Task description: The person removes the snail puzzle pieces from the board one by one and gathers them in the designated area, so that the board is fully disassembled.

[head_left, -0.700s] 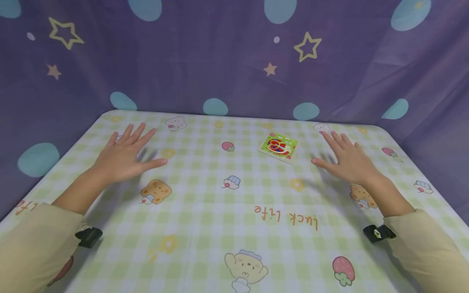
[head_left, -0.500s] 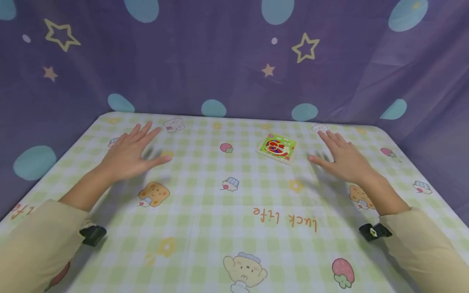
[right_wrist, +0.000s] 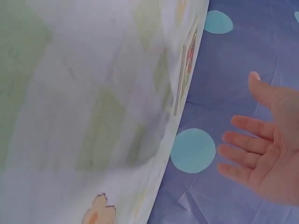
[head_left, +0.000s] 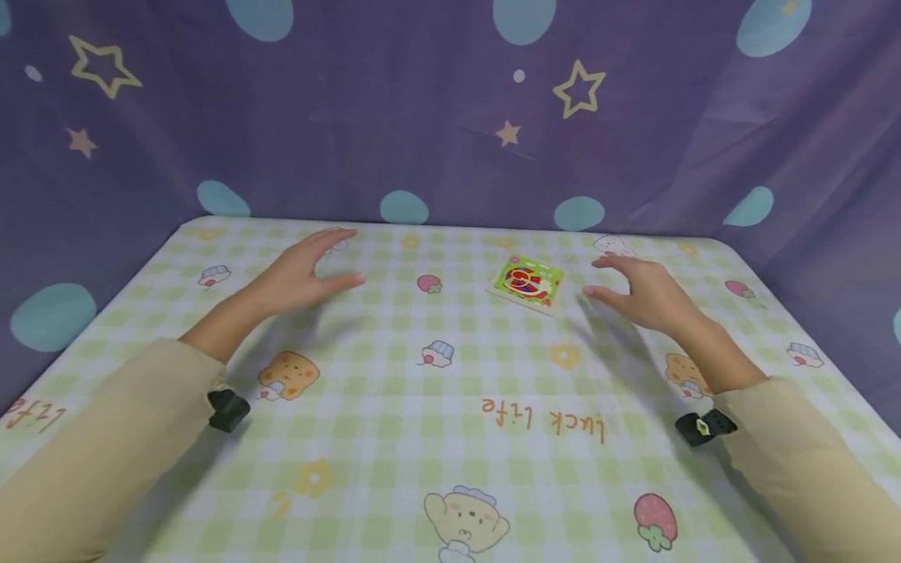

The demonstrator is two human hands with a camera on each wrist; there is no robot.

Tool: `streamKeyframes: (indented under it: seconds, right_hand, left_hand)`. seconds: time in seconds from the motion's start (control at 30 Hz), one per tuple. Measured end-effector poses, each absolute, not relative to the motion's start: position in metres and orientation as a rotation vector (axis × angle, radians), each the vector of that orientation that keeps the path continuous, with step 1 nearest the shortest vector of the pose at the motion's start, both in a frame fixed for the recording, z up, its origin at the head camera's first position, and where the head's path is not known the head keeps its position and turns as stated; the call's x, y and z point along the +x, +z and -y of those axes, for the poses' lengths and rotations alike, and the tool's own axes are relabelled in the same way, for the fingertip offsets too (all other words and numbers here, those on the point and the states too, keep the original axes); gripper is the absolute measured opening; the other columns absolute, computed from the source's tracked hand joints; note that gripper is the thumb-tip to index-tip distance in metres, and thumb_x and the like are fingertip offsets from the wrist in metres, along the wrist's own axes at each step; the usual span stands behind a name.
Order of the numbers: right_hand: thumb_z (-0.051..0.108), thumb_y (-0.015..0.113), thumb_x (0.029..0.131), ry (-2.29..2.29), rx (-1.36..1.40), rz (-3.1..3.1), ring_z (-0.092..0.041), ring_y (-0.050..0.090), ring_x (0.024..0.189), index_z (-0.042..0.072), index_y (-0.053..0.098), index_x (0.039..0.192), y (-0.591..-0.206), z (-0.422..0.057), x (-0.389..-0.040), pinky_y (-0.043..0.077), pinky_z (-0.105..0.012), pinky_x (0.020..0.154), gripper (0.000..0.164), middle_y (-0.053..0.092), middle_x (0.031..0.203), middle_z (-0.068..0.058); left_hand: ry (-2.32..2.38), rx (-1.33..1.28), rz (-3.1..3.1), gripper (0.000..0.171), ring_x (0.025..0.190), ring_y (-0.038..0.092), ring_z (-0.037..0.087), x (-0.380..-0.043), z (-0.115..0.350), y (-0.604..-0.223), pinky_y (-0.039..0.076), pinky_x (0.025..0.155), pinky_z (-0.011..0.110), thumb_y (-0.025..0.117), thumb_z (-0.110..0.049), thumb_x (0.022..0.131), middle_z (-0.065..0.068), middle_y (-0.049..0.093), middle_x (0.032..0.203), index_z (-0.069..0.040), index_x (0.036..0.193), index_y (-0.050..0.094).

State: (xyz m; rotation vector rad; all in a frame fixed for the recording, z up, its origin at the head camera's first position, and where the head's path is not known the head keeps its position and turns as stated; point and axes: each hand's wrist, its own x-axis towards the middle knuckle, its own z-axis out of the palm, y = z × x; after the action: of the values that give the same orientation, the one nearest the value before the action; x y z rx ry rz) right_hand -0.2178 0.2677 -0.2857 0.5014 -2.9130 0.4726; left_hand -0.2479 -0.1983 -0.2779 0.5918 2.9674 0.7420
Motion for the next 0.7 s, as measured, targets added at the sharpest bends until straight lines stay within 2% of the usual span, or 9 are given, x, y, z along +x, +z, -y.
streamKeyframes:
  seconds: [0.23,0.37,0.5,0.7]
  right_hand:
    - [0.028,0.066,0.09,0.483,0.501,2.947,-0.048,0.044,0.129,0.0,0.056,0.13,-0.29,-0.267,-0.223,0.035,-0.058,0.107,0.049,0.045,0.142,-0.03]
    - [0.027,0.068,0.088,0.511,0.493,2.965,-0.046,0.048,0.127,0.001,0.056,0.129,-0.291,-0.268,-0.225,0.039,-0.057,0.104,0.05,0.046,0.142,-0.028]
    - [0.022,0.07,0.087,0.546,0.512,2.99,-0.044,0.053,0.122,0.001,0.056,0.13,-0.292,-0.268,-0.228,0.045,-0.056,0.097,0.05,0.048,0.141,-0.026]
    - [0.016,0.072,0.085,0.524,0.584,2.997,-0.041,0.059,0.115,-0.001,0.058,0.128,-0.295,-0.265,-0.233,0.049,-0.052,0.094,0.049,0.06,0.129,-0.023]
  left_hand:
    - [0.736,0.724,-2.957,0.061,0.136,0.04,0.036,-0.271,0.175,-0.281,0.032,0.112,0.054,0.065,-0.036,0.09,0.016,0.045,0.147,-0.009,0.141,0.045]
    - [0.799,0.791,-2.907,0.052,0.128,0.049,0.035,-0.284,0.163,-0.284,0.039,0.108,0.051,0.067,-0.029,0.088,0.016,0.054,0.138,-0.004,0.132,0.054]
    - [0.86,0.82,-2.846,0.051,0.123,0.054,0.034,-0.298,0.149,-0.287,0.042,0.106,0.048,0.069,-0.025,0.087,0.018,0.058,0.133,-0.001,0.129,0.056]
    - [0.89,0.843,-2.765,0.051,0.122,0.055,0.034,-0.317,0.119,-0.29,0.044,0.105,0.045,0.069,-0.024,0.086,0.02,0.058,0.132,0.001,0.129,0.055]
